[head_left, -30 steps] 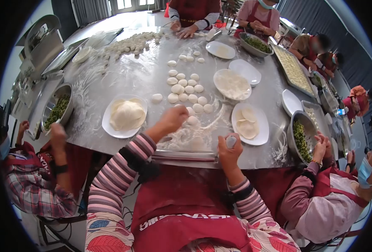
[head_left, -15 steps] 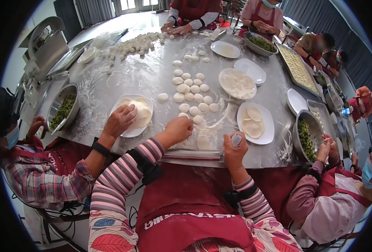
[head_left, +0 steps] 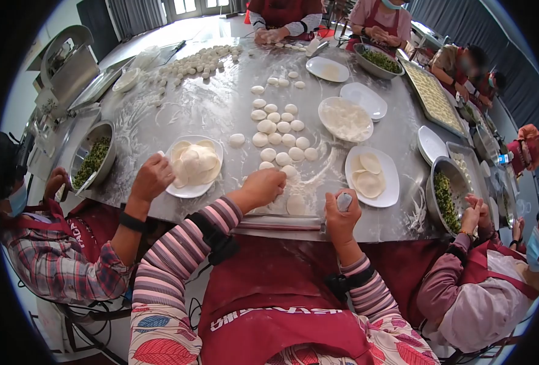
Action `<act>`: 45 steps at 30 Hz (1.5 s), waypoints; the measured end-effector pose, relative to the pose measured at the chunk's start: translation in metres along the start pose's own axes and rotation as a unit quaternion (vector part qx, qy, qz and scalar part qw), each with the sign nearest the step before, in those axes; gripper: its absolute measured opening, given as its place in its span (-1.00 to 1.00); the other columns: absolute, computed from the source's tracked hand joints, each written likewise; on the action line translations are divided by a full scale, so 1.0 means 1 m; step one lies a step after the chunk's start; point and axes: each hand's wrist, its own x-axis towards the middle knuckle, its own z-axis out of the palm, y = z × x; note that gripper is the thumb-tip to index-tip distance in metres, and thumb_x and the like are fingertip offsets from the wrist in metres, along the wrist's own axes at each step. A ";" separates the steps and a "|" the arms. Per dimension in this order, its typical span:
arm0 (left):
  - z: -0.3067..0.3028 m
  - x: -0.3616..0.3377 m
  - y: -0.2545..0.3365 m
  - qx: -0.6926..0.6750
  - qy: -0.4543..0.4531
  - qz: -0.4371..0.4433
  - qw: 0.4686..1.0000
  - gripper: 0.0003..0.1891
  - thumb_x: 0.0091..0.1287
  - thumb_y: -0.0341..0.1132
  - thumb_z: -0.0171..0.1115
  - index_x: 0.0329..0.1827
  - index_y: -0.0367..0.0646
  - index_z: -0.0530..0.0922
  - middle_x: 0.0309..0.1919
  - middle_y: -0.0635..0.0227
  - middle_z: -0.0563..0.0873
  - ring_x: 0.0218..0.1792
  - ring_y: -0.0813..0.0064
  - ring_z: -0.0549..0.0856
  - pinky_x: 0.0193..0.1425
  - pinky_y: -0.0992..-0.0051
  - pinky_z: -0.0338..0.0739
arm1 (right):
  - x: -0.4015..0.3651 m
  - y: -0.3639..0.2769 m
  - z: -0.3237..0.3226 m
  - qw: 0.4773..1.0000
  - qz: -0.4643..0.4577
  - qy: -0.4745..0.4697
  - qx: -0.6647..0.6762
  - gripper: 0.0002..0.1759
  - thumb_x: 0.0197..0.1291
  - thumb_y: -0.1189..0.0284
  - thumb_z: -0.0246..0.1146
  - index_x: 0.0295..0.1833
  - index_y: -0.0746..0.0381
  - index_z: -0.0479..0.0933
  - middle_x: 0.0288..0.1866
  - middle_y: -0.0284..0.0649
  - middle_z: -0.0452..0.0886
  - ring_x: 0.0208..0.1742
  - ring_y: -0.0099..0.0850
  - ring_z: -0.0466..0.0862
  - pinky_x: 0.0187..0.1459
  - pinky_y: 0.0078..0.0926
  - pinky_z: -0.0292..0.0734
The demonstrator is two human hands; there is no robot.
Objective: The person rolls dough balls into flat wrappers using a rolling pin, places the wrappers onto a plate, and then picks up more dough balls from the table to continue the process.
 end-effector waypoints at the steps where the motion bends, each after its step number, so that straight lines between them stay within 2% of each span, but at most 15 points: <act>1: 0.002 -0.001 0.000 0.014 0.019 0.014 1.000 -0.88 0.06 -0.35 0.21 -0.39 -0.16 0.48 -0.45 0.19 0.56 -0.32 0.14 0.58 -0.24 0.24 0.45 | 0.000 -0.001 0.000 1.000 0.000 -0.001 0.001 -0.81 0.07 0.62 0.26 -0.35 0.23 0.35 -0.64 -0.39 0.41 -0.64 -0.65 0.44 -0.60 -0.67 0.33; 6: -0.008 -0.017 -0.002 0.025 0.065 0.044 0.997 -0.89 0.08 -0.38 0.18 -0.43 -0.21 0.44 -0.54 0.15 0.52 -0.40 0.10 0.55 -0.30 0.24 0.44 | 0.002 -0.002 -0.001 1.000 -0.014 -0.002 -0.006 -0.81 0.08 0.62 0.25 -0.36 0.22 0.34 -0.64 -0.39 0.40 -0.64 -0.65 0.44 -0.60 -0.67 0.32; 12: -0.109 -0.128 0.015 -0.054 -0.089 -0.077 0.992 -0.96 0.07 -0.46 0.09 -0.44 -0.21 0.43 -0.54 0.11 0.53 -0.44 0.09 0.54 -0.35 0.30 0.42 | 0.002 -0.006 -0.003 1.000 0.003 -0.013 0.007 -0.82 0.09 0.61 0.25 -0.37 0.22 0.34 -0.64 -0.39 0.38 -0.65 -0.65 0.42 -0.62 -0.68 0.30; 15: -0.122 -0.184 -0.001 0.004 -0.147 -0.065 0.987 -0.93 0.08 -0.48 0.15 -0.39 -0.26 0.46 -0.55 0.17 0.58 -0.49 0.26 0.58 -0.37 0.39 0.45 | 0.000 -0.005 -0.004 1.000 0.006 -0.013 0.007 -0.82 0.10 0.60 0.24 -0.37 0.22 0.34 -0.64 -0.40 0.37 -0.66 -0.66 0.42 -0.63 -0.68 0.29; 17: -0.129 -0.204 -0.003 -0.063 -0.194 -0.203 0.958 -0.91 0.11 -0.45 0.19 -0.34 -0.25 0.52 -0.54 0.20 0.62 -0.49 0.36 0.61 -0.34 0.42 0.48 | 0.000 -0.005 -0.003 1.000 0.011 -0.016 0.007 -0.82 0.10 0.60 0.24 -0.37 0.22 0.34 -0.64 -0.40 0.37 -0.66 -0.66 0.42 -0.63 -0.68 0.29; 18: -0.131 -0.204 -0.001 -0.064 -0.194 -0.203 0.958 -0.91 0.11 -0.45 0.19 -0.34 -0.25 0.52 -0.54 0.20 0.62 -0.49 0.36 0.61 -0.34 0.42 0.48 | 0.000 -0.005 -0.002 1.000 -0.001 -0.008 0.011 -0.82 0.10 0.60 0.24 -0.37 0.22 0.34 -0.64 -0.41 0.37 -0.66 -0.66 0.42 -0.63 -0.68 0.29; 20: -0.134 -0.197 0.004 -0.042 -0.132 -0.199 0.970 -0.87 0.09 -0.41 0.23 -0.30 -0.23 0.57 -0.46 0.13 0.64 -0.38 0.21 0.64 -0.27 0.40 0.49 | 0.000 -0.006 -0.002 1.000 -0.014 -0.002 0.011 -0.82 0.11 0.60 0.24 -0.37 0.22 0.34 -0.64 -0.41 0.37 -0.66 -0.66 0.42 -0.64 -0.68 0.28; 22: -0.131 -0.161 0.019 -0.080 -0.079 -0.229 0.967 -0.88 0.11 -0.42 0.22 -0.30 -0.22 0.59 -0.45 0.14 0.65 -0.37 0.20 0.64 -0.24 0.39 0.51 | -0.003 -0.009 -0.003 0.996 0.079 -0.013 0.045 -0.76 -0.02 0.58 0.32 -0.35 0.26 0.35 -0.51 -0.22 0.40 -0.54 -0.38 0.41 -0.45 -0.53 0.37; 24: -0.104 -0.119 0.014 -0.085 0.021 -0.080 0.993 -0.87 0.12 -0.38 0.22 -0.29 -0.20 0.59 -0.40 0.14 0.64 -0.33 0.18 0.64 -0.21 0.33 0.51 | -0.005 -0.006 -0.003 0.996 0.076 -0.012 0.036 -0.76 -0.02 0.58 0.32 -0.35 0.26 0.35 -0.51 -0.23 0.40 -0.54 -0.39 0.41 -0.45 -0.53 0.37; 28: -0.028 -0.030 0.024 -0.041 0.037 -0.013 0.998 -0.79 0.09 -0.29 0.25 -0.25 -0.17 0.56 -0.29 0.14 0.60 -0.23 0.11 0.61 -0.15 0.24 0.49 | -0.009 -0.006 -0.005 0.996 0.084 -0.009 0.034 -0.76 -0.02 0.57 0.33 -0.35 0.26 0.35 -0.52 -0.23 0.40 -0.56 -0.40 0.41 -0.46 -0.53 0.37; 32: 0.021 0.009 0.043 0.000 0.016 0.016 1.000 -0.78 0.03 -0.31 0.29 -0.31 -0.21 0.51 -0.41 0.15 0.59 -0.32 0.16 0.61 -0.23 0.28 0.47 | -0.013 -0.007 -0.010 0.997 0.072 -0.016 0.028 -0.75 -0.03 0.56 0.34 -0.33 0.24 0.37 -0.53 -0.23 0.45 -0.57 -0.39 0.48 -0.49 -0.50 0.40; 36: 0.010 0.011 0.041 -0.075 -0.045 -0.094 0.992 -0.85 0.02 -0.37 0.25 -0.40 -0.23 0.52 -0.48 0.16 0.62 -0.40 0.21 0.62 -0.30 0.33 0.48 | -0.008 -0.021 -0.016 0.996 0.067 -0.039 0.045 -0.75 -0.04 0.54 0.36 -0.33 0.23 0.38 -0.57 -0.23 0.44 -0.61 -0.41 0.48 -0.52 -0.51 0.40; 40: 0.000 0.002 0.027 -0.122 -0.022 -0.075 0.989 -0.85 0.00 -0.38 0.26 -0.43 -0.26 0.53 -0.51 0.14 0.63 -0.43 0.23 0.63 -0.33 0.36 0.49 | 0.020 -0.025 0.001 0.999 0.009 -0.031 0.031 -0.75 -0.04 0.54 0.35 -0.31 0.24 0.39 -0.59 -0.18 0.46 -0.61 -0.32 0.51 -0.52 -0.45 0.41; 42: 0.000 0.006 0.031 -0.156 -0.028 -0.082 0.984 -0.84 -0.01 -0.37 0.27 -0.42 -0.26 0.55 -0.51 0.13 0.64 -0.42 0.23 0.64 -0.31 0.36 0.49 | 0.035 0.003 0.023 0.996 -0.033 0.008 -0.086 -0.75 -0.05 0.54 0.34 -0.31 0.27 0.38 -0.61 -0.12 0.47 -0.60 -0.20 0.52 -0.51 -0.39 0.41; 45: 0.008 0.025 0.018 -0.123 -0.061 -0.045 0.990 -0.86 -0.01 -0.38 0.24 -0.43 -0.26 0.56 -0.50 0.13 0.65 -0.41 0.23 0.65 -0.30 0.36 0.49 | 0.051 0.013 0.039 1.000 -0.016 -0.009 -0.016 -0.74 -0.05 0.52 0.33 -0.29 0.29 0.38 -0.57 -0.05 0.48 -0.58 -0.10 0.52 -0.51 -0.33 0.41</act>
